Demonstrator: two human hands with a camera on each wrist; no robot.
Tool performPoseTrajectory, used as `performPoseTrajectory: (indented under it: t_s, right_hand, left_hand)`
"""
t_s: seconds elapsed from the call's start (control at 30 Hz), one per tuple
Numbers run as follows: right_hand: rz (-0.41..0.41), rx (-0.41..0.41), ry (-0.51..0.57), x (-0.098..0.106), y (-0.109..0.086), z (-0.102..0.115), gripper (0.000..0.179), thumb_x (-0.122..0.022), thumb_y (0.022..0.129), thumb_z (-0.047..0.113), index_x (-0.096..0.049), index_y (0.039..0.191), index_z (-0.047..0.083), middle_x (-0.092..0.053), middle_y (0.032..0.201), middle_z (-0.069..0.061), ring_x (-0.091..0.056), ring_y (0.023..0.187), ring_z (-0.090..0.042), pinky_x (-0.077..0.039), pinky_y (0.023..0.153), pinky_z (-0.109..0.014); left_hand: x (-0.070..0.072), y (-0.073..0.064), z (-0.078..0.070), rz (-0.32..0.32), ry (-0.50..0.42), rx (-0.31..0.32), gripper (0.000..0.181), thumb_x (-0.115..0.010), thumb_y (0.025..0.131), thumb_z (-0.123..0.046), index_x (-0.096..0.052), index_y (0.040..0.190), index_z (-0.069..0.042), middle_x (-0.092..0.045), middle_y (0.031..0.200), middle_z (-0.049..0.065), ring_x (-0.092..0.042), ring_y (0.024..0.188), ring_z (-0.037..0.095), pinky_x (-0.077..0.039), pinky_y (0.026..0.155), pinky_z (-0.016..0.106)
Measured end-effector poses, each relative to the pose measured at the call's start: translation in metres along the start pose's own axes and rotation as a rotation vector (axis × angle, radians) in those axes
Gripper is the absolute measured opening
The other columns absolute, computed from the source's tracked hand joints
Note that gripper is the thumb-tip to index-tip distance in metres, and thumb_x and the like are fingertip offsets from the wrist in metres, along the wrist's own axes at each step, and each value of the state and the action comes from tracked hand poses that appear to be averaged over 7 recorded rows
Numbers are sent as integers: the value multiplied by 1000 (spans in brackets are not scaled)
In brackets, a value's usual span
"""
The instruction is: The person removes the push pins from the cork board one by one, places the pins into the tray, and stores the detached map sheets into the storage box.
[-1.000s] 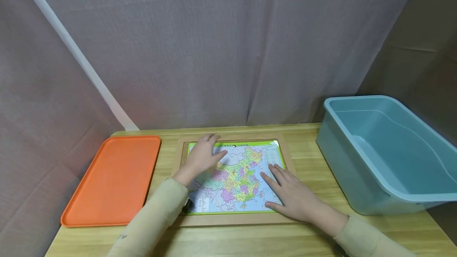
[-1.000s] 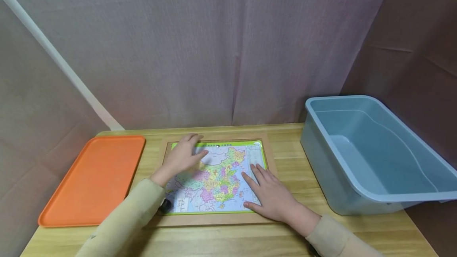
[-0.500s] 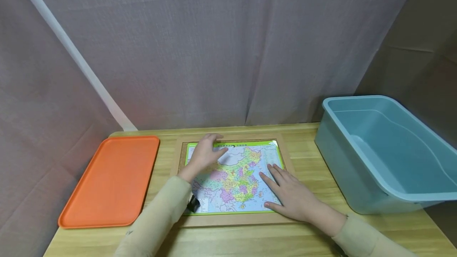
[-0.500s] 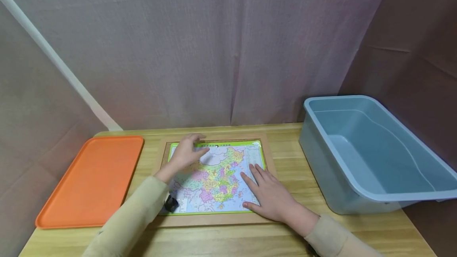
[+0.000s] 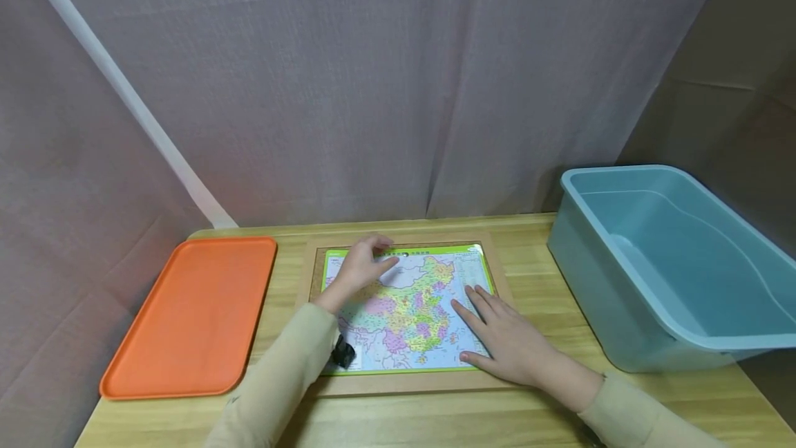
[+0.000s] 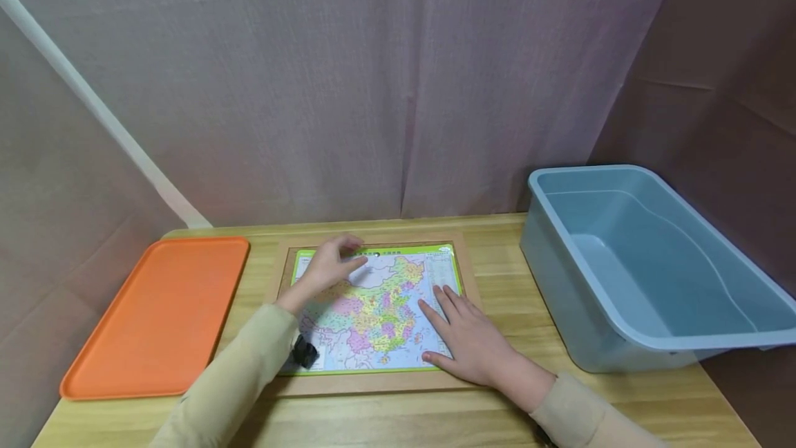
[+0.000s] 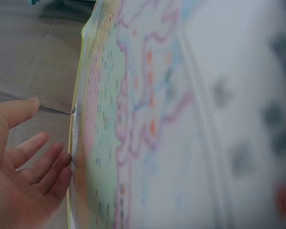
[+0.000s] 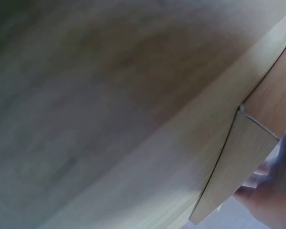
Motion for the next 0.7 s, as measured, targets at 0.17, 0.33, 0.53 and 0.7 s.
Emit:
performPoseTrajectory:
  t_s: [0.17,0.33,0.53,0.7]
  right_hand:
    - [5,-1,2,0,0,-1,83,-57,103,64,-39,165,11,-38,168,-27,-39,154,-46,-43,120,-60]
    - [11,-5,7,0,0,-1,83,-57,103,64,-39,165,11,-37,168,-27,-39,155,-46,-43,121,-60]
    - [18,-6,10,1,0,0,83,-57,103,64,-39,165,11,-36,168,-27,-39,155,-47,-43,121,-60]
    - [12,-5,9,0,1,0,83,-57,103,64,-39,165,12,-36,168,-27,-38,155,-47,-43,121,-61]
  left_hand:
    - [-3,3,1,11,8,12,36,-77,99,-20,-70,131,-3,-72,130,16,-67,121,33,-56,107,47]
    - [-7,8,1,19,8,15,31,-77,99,-15,-72,126,-2,-72,125,17,-67,116,33,-57,102,46]
    - [-12,12,1,5,30,-11,28,-77,96,-11,-74,121,1,-74,115,15,-68,104,26,-59,93,37]
    - [-15,14,1,26,24,26,26,-78,96,-11,-75,121,-1,-73,116,14,-67,105,26,-58,94,39]
Point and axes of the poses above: each hand's wrist, its own y-axis towards the middle knuckle, its own x-axis out of the back of the hand, z = x × y, the point moved 2 cm from there along y, towards the middle knuckle
